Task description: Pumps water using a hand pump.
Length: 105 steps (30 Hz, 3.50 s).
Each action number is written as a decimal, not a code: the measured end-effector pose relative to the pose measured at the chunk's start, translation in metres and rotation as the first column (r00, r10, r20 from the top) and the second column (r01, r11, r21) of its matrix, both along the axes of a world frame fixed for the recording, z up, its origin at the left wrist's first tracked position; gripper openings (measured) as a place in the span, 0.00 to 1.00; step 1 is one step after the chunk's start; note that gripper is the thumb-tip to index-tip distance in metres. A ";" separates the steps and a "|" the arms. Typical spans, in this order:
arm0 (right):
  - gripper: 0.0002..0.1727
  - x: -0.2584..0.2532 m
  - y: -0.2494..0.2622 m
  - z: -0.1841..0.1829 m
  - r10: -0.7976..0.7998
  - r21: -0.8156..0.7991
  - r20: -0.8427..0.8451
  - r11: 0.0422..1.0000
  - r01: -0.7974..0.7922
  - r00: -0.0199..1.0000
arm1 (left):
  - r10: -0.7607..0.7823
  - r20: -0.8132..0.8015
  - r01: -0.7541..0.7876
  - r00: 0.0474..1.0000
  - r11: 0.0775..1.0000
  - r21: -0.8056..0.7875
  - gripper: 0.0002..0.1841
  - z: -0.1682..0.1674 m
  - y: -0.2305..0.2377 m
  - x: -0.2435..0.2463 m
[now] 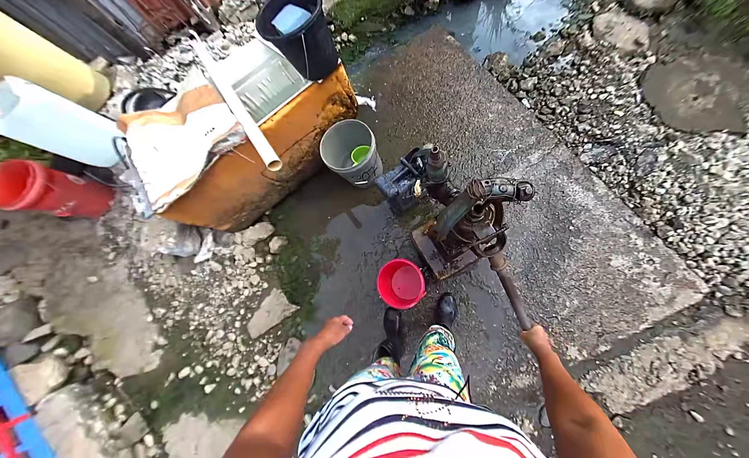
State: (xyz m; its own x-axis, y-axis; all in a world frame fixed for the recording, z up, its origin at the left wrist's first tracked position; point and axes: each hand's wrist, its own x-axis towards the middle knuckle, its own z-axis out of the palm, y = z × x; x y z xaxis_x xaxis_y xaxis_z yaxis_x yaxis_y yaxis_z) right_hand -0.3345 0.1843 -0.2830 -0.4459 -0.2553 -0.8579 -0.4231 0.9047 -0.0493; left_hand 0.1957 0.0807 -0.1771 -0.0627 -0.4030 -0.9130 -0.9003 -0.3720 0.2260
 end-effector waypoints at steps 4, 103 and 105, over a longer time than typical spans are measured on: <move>0.22 0.044 0.036 0.025 0.032 -0.023 0.098 0.999 -0.030 0.995 | 0.027 -0.019 -0.027 0.999 1.000 0.014 0.19 -0.008 0.006 0.004; 0.22 -0.017 -0.006 0.027 0.145 0.022 -0.195 0.989 -0.144 0.970 | 0.108 -0.002 -0.108 0.994 0.994 0.005 0.19 -0.007 -0.006 0.001; 0.23 -0.008 -0.013 0.017 0.046 0.024 -0.074 0.999 -0.044 0.996 | 0.109 -0.009 -0.109 0.994 0.994 0.010 0.19 -0.006 -0.001 0.006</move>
